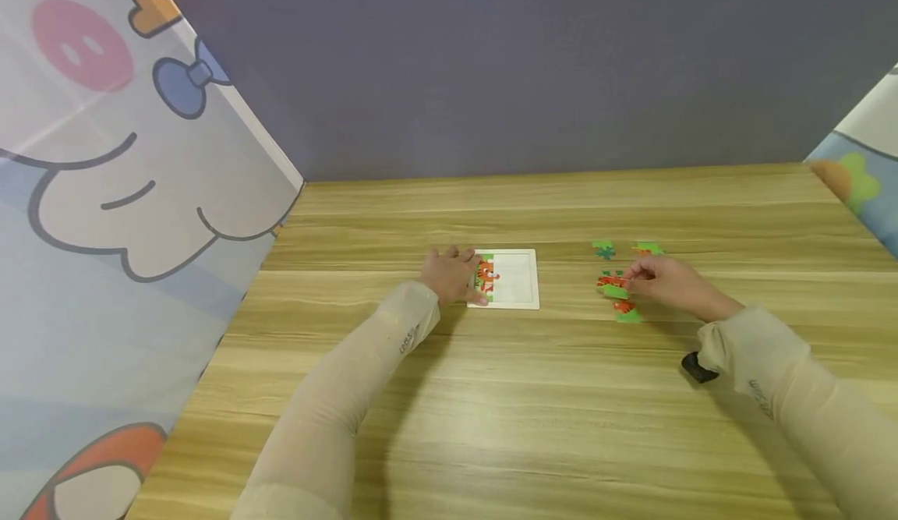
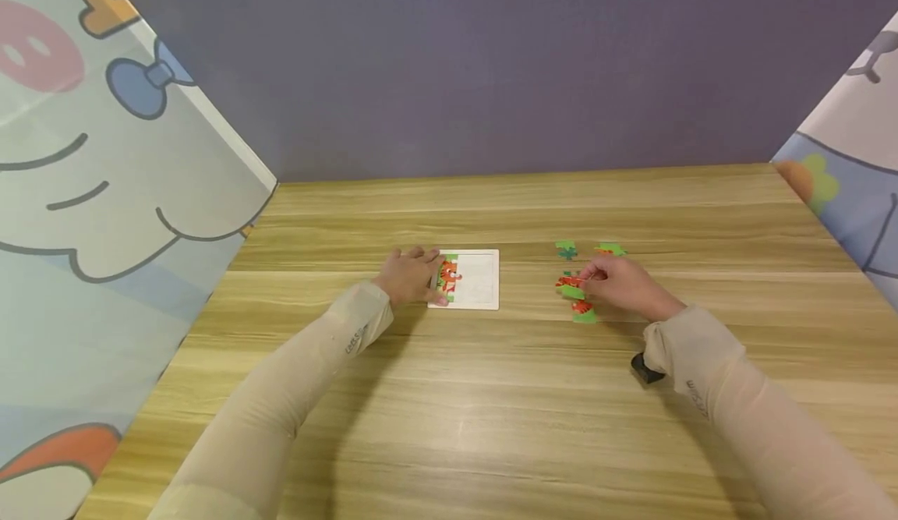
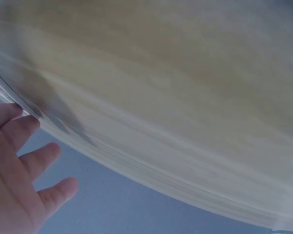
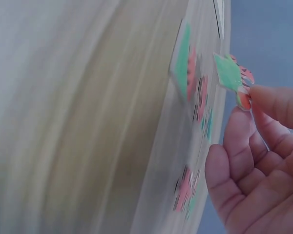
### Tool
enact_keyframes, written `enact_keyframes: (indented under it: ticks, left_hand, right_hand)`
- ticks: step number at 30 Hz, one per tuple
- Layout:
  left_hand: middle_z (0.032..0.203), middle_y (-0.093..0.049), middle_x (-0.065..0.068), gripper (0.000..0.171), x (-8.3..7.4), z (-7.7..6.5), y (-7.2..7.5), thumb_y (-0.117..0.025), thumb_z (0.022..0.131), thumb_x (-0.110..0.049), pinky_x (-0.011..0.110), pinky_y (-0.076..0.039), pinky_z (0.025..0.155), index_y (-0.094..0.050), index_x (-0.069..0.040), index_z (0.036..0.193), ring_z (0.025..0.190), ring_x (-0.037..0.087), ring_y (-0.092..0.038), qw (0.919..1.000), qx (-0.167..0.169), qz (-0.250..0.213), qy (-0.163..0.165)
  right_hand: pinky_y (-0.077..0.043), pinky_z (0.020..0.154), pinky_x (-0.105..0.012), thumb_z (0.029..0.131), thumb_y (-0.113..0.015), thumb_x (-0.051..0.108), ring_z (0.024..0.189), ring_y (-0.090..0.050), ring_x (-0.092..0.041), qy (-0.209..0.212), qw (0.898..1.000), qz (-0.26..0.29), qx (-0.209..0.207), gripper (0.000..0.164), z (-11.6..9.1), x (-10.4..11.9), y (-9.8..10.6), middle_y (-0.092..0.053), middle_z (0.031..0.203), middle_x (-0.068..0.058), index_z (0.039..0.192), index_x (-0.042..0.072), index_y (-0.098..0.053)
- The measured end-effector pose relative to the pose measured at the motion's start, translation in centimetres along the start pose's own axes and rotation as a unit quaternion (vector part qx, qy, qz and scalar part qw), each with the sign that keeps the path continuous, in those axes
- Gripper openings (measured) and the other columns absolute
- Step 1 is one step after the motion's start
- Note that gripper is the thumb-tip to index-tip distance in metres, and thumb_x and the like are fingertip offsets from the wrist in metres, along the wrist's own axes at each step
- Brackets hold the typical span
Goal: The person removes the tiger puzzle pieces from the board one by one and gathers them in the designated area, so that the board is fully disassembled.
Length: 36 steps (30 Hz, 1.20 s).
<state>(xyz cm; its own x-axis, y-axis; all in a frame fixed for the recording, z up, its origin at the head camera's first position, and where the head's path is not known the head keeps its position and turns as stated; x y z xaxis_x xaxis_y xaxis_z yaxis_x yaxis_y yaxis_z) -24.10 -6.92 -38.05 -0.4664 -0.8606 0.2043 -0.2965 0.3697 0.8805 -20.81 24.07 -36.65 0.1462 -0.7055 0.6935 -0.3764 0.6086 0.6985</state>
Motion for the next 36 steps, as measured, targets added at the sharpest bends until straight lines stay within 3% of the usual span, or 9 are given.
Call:
enact_keyframes:
  ticks: [7, 15, 24, 36]
  left_hand:
    - [0.158, -0.017, 0.001, 0.098, -0.2, 0.0, 0.2, -0.044, 0.079, -0.075, 0.05, -0.017, 0.114, -0.02, -0.017, 0.154, 0.145, 0.027, -0.012, 0.9997, 0.003, 0.015, 0.017]
    - [0.159, -0.016, 0.002, 0.103, -0.4, -0.1, -0.1, -0.044, 0.076, -0.08, 0.052, -0.016, 0.114, -0.019, -0.017, 0.154, 0.146, 0.028, -0.008, 0.9993, 0.001, 0.024, 0.028]
    - [0.159, -0.014, 0.002, 0.103, 0.3, -0.1, 0.1, -0.048, 0.078, -0.076, 0.056, -0.013, 0.113, -0.017, -0.015, 0.154, 0.145, 0.029, -0.009, 0.9993, -0.004, -0.026, 0.025]
    - [0.159, -0.014, 0.003, 0.103, 0.4, -0.2, 0.2, -0.047, 0.077, -0.077, 0.055, -0.015, 0.113, -0.015, -0.017, 0.155, 0.145, 0.03, -0.011, 0.9992, 0.003, -0.026, 0.029]
  right_hand:
    - [-0.051, 0.071, -0.028, 0.098, -0.053, 0.017, 0.084, -0.06, -0.013, -0.031, 0.999, 0.018, 0.001, 0.025, -1.8, -1.7, 1.2, -0.065, 0.097, -0.006, 0.109, -0.004, -0.062]
    - [-0.048, 0.065, -0.028, 0.099, -0.052, 0.017, 0.068, -0.053, -0.013, -0.071, 0.995, 0.066, 0.026, 0.029, -3.7, -4.0, 1.6, -0.063, 0.085, -0.003, 0.112, -0.008, -0.058]
    - [-0.05, 0.064, -0.026, 0.097, -0.055, 0.016, 0.069, -0.055, -0.008, -0.087, 0.995, 0.049, 0.024, 0.032, -4.0, -4.7, 2.4, -0.065, 0.088, -0.002, 0.113, -0.012, -0.059]
    - [-0.048, 0.061, -0.024, 0.098, -0.053, 0.012, 0.067, -0.052, -0.005, -0.097, 0.994, 0.023, 0.042, 0.034, -3.9, -5.4, 2.8, -0.063, 0.086, 0.0, 0.114, -0.017, -0.056]
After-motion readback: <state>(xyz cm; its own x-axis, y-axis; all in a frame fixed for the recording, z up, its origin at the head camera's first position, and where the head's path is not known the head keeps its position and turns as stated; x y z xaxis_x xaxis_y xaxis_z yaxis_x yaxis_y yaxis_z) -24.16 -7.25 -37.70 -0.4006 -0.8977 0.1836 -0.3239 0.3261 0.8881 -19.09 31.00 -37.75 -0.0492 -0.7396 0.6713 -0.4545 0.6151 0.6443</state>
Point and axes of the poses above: each hand's wrist, its own z-axis towards the middle knuckle, its own y-axis out of the back of the hand, x = y × z, the point moved 5 cm from there along z, towards the middle knuckle
